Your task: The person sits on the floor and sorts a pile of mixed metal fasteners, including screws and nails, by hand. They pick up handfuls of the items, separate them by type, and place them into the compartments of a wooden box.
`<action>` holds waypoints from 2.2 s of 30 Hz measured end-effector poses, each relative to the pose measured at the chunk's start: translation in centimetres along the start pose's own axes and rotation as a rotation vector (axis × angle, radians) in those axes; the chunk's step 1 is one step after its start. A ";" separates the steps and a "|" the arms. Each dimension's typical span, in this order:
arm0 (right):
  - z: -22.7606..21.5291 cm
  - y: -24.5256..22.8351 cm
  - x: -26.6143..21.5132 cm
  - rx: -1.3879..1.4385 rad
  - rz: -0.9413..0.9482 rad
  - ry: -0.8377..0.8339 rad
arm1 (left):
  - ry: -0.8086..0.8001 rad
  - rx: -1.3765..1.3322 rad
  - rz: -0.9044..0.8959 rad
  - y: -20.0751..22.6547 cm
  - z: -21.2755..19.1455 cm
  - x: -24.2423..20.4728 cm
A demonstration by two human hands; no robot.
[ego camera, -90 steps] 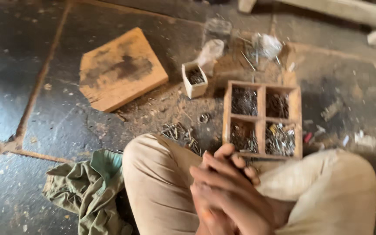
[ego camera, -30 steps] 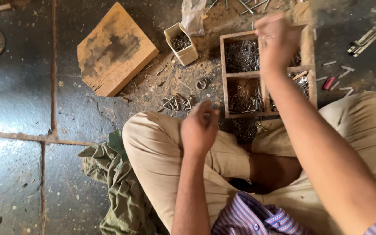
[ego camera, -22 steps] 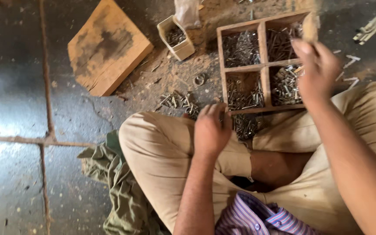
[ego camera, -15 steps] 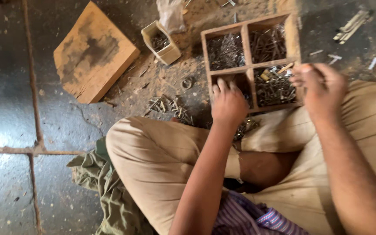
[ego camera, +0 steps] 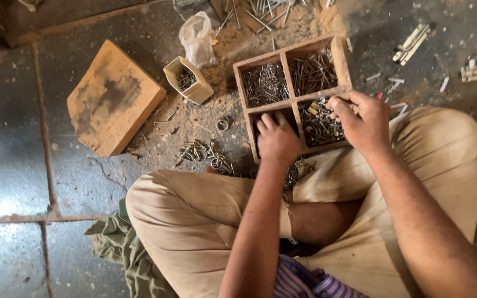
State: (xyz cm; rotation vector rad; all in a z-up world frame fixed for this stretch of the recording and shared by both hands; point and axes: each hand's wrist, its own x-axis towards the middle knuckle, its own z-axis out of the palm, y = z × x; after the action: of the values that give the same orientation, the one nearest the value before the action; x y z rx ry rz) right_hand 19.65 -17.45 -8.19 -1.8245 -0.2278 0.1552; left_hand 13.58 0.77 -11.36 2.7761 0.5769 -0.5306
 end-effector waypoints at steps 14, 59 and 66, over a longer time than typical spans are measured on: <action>0.1 -0.4 -0.4 0.036 0.017 -0.033 | -0.090 0.077 -0.056 1.3 -0.8 0.0; 2.4 8.7 4.1 -0.658 0.215 0.120 | -0.208 -0.122 0.051 -2.3 -2.2 -0.9; 2.3 9.2 4.1 -0.681 0.216 0.128 | -0.309 -0.092 0.107 -2.8 -0.5 1.8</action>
State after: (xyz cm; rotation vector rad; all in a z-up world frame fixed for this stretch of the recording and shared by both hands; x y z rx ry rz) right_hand 23.77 -16.63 -17.66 -2.5269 0.0169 0.1178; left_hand 14.09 4.04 -12.09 2.5499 0.3708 -0.8641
